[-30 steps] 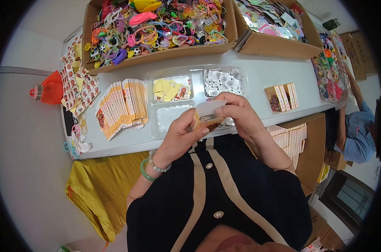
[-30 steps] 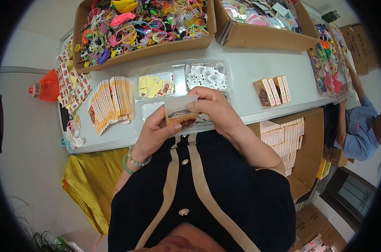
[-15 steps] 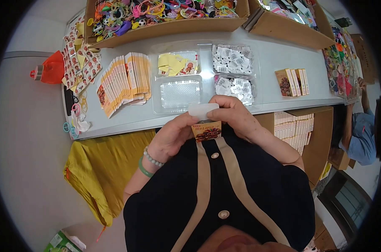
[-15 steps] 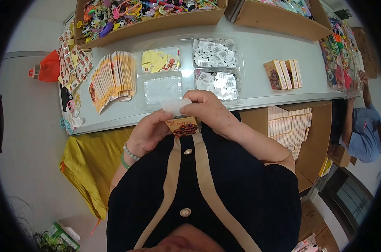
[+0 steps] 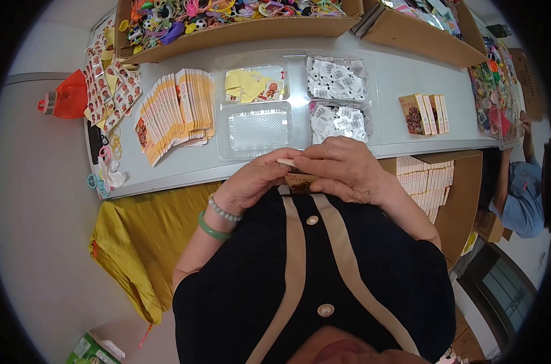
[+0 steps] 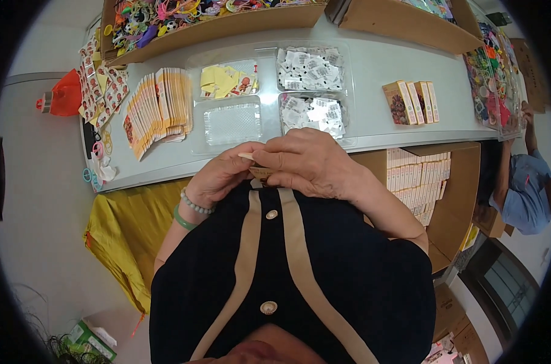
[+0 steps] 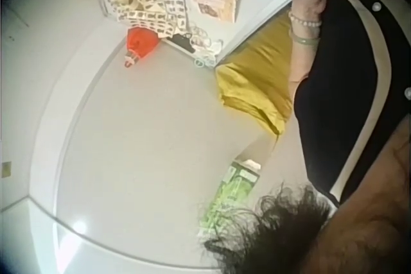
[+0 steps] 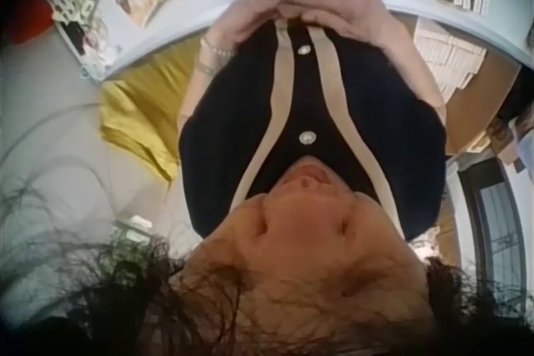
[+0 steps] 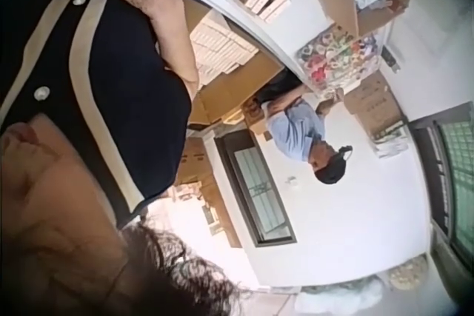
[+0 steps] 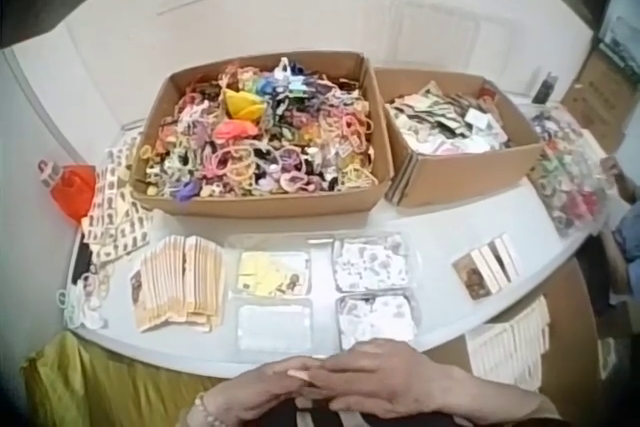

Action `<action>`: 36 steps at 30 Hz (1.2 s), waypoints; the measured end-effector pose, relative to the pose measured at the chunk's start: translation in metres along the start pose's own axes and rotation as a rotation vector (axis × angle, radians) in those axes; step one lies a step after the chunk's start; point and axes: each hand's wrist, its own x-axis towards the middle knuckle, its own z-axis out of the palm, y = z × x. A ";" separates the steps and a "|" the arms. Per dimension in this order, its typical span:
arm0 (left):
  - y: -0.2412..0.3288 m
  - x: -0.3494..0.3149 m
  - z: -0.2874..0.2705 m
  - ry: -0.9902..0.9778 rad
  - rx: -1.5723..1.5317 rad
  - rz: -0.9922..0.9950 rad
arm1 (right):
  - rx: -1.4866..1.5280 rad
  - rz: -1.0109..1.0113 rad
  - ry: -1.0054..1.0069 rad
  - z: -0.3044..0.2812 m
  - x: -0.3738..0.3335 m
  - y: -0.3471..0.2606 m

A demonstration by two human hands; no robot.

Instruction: Packaging small colorful toy parts into individual plastic packets and then into shipping envelopes and boxes.

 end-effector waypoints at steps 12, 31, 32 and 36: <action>0.009 0.003 0.014 0.135 0.257 0.097 | 0.050 0.294 0.077 0.015 -0.004 -0.001; 0.011 0.009 0.031 0.308 0.403 0.264 | 0.251 0.657 0.053 0.000 0.005 0.001; 0.011 0.009 0.030 0.321 0.449 0.266 | 0.148 0.613 0.003 -0.002 0.006 0.000; 0.010 0.009 0.023 0.308 0.799 0.366 | 0.099 0.456 -0.014 -0.004 0.002 -0.005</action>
